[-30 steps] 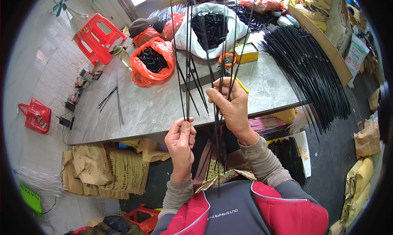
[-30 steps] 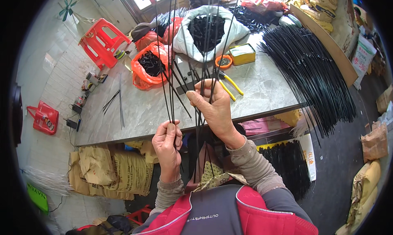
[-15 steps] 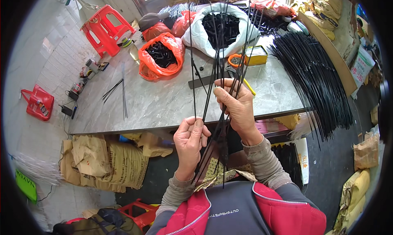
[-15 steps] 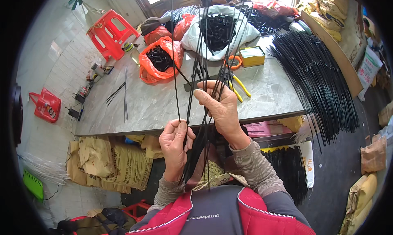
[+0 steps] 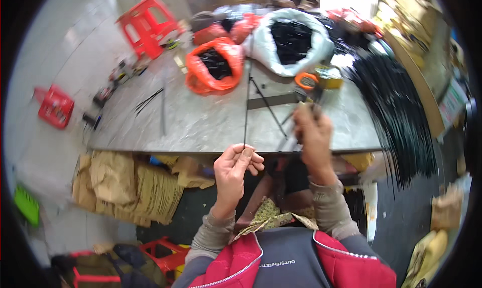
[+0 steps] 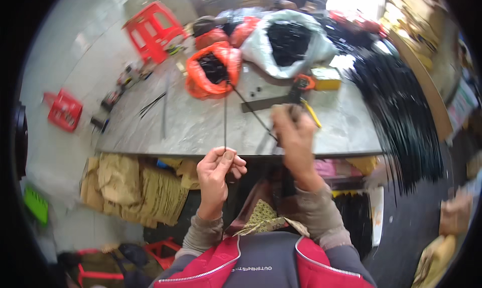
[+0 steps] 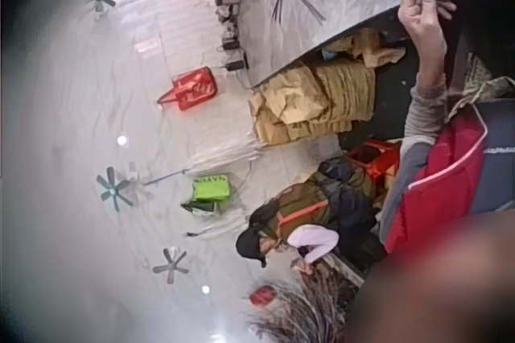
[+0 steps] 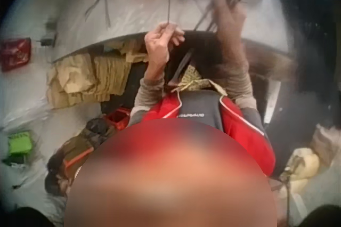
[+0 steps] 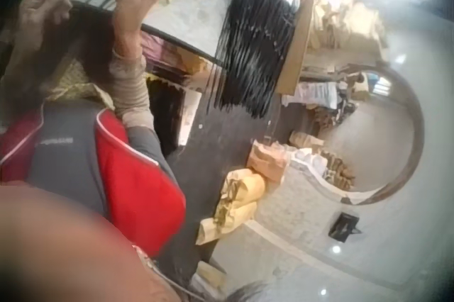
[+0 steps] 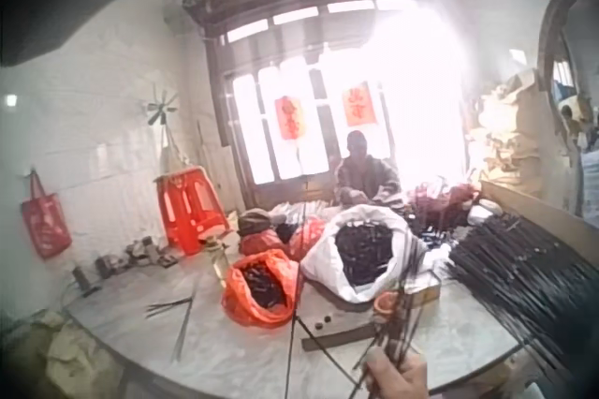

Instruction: Assembling industrial brush components by aligning bristle bundles in a jig and attaching them to plastic mounts.

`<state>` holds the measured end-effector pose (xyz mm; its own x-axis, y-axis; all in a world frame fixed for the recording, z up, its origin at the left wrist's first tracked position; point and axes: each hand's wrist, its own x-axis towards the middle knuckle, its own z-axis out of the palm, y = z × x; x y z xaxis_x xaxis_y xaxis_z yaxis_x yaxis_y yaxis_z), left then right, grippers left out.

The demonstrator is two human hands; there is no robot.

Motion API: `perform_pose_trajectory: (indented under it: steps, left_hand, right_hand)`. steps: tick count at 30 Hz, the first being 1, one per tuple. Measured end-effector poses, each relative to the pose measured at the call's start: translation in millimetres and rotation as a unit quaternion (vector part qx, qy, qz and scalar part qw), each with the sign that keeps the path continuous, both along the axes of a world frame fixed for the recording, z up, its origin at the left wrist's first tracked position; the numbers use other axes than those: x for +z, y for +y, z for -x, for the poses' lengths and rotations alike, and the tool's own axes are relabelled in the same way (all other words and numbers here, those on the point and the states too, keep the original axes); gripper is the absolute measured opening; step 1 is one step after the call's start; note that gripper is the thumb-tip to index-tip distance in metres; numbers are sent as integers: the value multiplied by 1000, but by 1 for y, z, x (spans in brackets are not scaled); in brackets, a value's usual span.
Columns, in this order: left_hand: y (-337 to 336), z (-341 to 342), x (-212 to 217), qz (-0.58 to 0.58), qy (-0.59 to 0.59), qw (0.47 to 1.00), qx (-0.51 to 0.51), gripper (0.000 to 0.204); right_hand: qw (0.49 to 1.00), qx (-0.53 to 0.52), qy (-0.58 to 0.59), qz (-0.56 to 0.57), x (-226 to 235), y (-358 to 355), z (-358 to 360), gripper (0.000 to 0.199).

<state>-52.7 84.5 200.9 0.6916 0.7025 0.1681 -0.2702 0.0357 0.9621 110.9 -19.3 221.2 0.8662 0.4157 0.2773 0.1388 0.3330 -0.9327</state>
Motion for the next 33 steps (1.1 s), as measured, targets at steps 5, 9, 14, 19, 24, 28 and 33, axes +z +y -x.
perform_pose_trajectory:
  steps: [5, 9, 14, 19, 24, 28, 33]
  left_hand:
    - [87, 29, 28, 65, 30, 995, 72, 19]
    - [196, 62, 45, 9, 0, 980, 199, 19]
    - [350, 78, 13, -109, 40, 939, 324, 17]
    - [463, 63, -74, -241, 190, 859, 411, 19]
    - [485, 24, -128, -269, 312, 797, 440, 21]
    - [494, 16, -132, -338, 331, 769, 431, 26]
    - [468, 28, -111, -366, 212, 829, 366, 17]
  right_hand:
    - [995, -43, 1, -91, 2, -26, -26, 30]
    - [991, -46, -13, -128, 1, -13, -26, 30]
    - [982, -16, 8, -189, 0, -4, -29, 22]
    - [982, -36, 17, -184, -3, 5, -39, 23]
    - [986, -70, 12, -151, -7, 20, -44, 24]
    - [985, -97, 21, -141, -1, 28, -39, 23]
    - [981, -78, 11, -177, 7, 39, -32, 27]
